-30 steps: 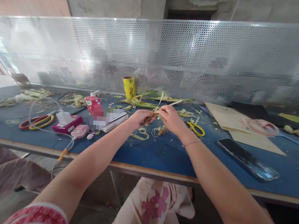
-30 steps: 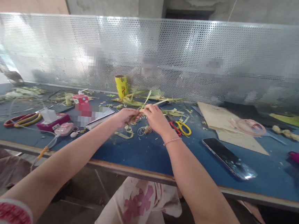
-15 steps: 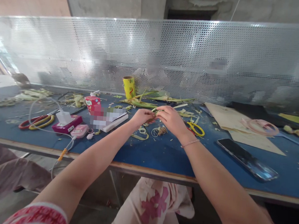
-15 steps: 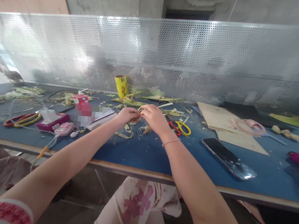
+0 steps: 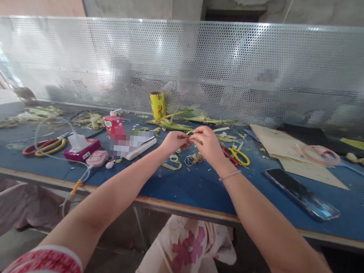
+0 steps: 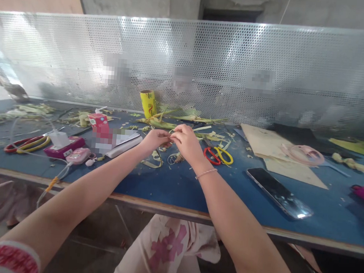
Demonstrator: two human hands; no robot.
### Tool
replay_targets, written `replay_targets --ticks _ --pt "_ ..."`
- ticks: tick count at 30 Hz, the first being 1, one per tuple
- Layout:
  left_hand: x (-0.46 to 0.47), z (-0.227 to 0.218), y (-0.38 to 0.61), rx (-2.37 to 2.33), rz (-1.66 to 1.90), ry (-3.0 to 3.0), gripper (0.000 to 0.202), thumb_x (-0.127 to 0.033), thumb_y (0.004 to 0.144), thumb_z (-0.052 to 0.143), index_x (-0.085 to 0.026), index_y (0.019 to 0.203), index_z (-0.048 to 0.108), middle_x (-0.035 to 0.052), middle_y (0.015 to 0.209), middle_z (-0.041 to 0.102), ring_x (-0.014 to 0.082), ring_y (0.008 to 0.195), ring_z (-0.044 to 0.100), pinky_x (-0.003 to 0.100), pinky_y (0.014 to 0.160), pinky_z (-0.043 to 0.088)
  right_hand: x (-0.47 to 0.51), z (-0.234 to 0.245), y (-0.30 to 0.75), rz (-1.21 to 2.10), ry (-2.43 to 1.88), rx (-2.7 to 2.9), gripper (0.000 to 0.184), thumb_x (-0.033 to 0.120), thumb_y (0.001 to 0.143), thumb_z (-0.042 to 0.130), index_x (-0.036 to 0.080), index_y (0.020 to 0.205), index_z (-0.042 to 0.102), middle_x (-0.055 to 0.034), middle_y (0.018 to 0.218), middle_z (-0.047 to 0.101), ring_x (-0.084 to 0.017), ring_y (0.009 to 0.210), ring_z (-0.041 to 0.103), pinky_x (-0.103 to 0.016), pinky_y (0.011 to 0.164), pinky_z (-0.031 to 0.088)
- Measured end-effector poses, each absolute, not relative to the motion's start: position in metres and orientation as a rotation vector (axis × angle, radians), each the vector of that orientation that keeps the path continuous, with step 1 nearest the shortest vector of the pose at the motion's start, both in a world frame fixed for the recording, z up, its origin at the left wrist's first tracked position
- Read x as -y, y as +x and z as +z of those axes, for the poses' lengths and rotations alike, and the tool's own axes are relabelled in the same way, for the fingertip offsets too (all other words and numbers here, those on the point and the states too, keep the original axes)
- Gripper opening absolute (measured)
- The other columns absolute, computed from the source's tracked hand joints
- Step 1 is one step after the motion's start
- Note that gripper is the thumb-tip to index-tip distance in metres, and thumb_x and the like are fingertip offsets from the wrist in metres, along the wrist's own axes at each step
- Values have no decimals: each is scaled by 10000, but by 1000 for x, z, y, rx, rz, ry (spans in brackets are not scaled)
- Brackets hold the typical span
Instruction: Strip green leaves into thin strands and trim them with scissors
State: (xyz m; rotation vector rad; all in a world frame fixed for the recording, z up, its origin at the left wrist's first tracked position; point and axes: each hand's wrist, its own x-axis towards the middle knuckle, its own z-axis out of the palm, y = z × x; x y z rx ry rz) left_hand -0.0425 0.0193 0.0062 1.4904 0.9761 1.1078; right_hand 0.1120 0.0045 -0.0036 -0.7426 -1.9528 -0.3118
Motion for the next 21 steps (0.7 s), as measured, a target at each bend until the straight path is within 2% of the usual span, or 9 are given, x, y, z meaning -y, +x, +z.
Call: replay_targets --ticks 3,7,15,21 --pt "-17 8 -42 -982 1108 1461 32 -122 653 643 -100 674 630 -3 542 621 86 531 588 215 576 472 -5 -3 112 -353 -690 2016 108 194 848 548 193 790 639 -63 845 627 -193 809 560 -365 792 451" --pt "-17 8 -43 -966 1121 1460 25 -126 659 634 -102 663 629 -5 521 612 81 513 578 209 565 470 -6 -3 112 -289 -708 2010 99 189 849 547 189 796 630 -58 829 646 -187 804 573 -342 779 450" --pt "-18 7 -42 -968 1126 1453 139 -208 626 718 -107 678 638 11 562 636 80 515 577 204 553 473 -8 -7 109 -40 -857 1841 103 217 828 540 192 790 633 -44 778 645 -173 737 591 -307 693 459" --pt "-18 7 -41 -956 1155 1427 132 -191 643 716 -108 679 620 34 638 666 93 537 599 228 571 483 -11 -9 107 247 -926 1682 59 228 770 573 190 813 582 -29 724 643 -168 645 612 -311 633 478"
